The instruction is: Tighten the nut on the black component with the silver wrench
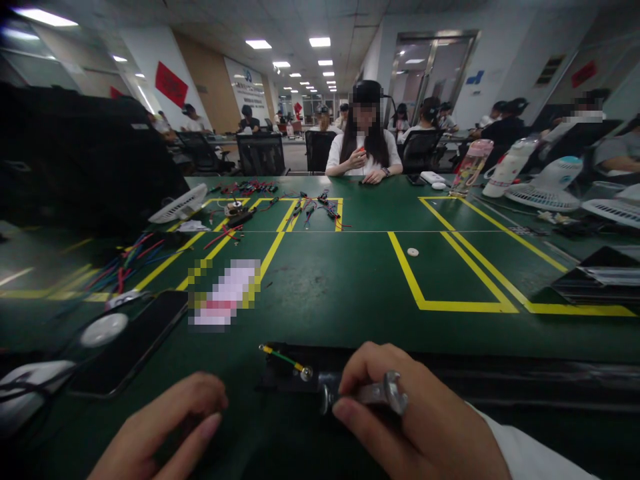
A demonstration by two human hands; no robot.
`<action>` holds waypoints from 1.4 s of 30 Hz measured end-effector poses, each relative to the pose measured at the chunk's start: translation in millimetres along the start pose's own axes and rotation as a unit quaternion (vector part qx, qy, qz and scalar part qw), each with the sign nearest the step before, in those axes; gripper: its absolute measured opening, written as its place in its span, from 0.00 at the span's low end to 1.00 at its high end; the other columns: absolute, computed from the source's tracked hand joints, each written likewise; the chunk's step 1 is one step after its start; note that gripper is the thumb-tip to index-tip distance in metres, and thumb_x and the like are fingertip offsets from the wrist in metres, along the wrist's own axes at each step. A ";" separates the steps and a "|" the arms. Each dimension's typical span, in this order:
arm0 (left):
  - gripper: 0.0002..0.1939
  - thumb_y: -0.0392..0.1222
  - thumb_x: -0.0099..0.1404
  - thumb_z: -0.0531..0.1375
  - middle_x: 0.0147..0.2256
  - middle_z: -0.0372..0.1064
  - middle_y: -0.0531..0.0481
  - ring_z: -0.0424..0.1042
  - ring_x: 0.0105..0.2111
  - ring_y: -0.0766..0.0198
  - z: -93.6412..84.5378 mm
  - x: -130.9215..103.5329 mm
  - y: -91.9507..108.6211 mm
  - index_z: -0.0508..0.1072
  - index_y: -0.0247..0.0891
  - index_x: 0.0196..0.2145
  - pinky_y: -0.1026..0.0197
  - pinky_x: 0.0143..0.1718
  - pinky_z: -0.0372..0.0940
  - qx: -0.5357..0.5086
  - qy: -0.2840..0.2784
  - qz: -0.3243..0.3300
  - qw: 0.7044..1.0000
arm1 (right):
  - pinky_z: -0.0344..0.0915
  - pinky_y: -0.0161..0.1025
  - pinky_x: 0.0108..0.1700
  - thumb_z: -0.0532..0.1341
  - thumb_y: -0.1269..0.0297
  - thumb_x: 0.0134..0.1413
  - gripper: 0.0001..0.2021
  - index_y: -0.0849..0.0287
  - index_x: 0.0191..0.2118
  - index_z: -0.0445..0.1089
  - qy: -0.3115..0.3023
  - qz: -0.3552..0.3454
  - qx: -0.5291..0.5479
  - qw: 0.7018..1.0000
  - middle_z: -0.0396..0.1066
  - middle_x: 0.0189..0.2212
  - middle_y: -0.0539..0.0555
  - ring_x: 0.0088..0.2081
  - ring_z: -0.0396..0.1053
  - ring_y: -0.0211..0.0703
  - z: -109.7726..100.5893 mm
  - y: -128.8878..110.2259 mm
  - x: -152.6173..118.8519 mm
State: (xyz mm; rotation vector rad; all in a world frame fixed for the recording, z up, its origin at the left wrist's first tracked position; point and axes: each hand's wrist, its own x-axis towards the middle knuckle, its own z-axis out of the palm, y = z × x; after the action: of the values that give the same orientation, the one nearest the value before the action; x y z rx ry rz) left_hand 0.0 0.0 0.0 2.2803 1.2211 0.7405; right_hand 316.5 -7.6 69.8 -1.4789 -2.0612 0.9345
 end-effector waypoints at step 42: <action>0.18 0.34 0.63 0.62 0.49 0.75 0.52 0.75 0.48 0.61 14.0 34.1 -18.2 0.73 0.49 0.50 0.64 0.49 0.70 -0.122 -0.003 0.026 0.992 | 0.67 0.34 0.32 0.64 0.72 0.52 0.05 0.54 0.32 0.71 -0.074 -0.056 -0.040 0.995 0.73 0.29 0.50 0.31 0.71 0.42 39.2 16.6 50.6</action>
State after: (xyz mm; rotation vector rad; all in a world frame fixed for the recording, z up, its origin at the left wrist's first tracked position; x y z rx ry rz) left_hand 13.8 36.4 -13.2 2.1179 1.0112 0.8511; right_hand 283.4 32.8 29.2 -1.3524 -2.2873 0.9540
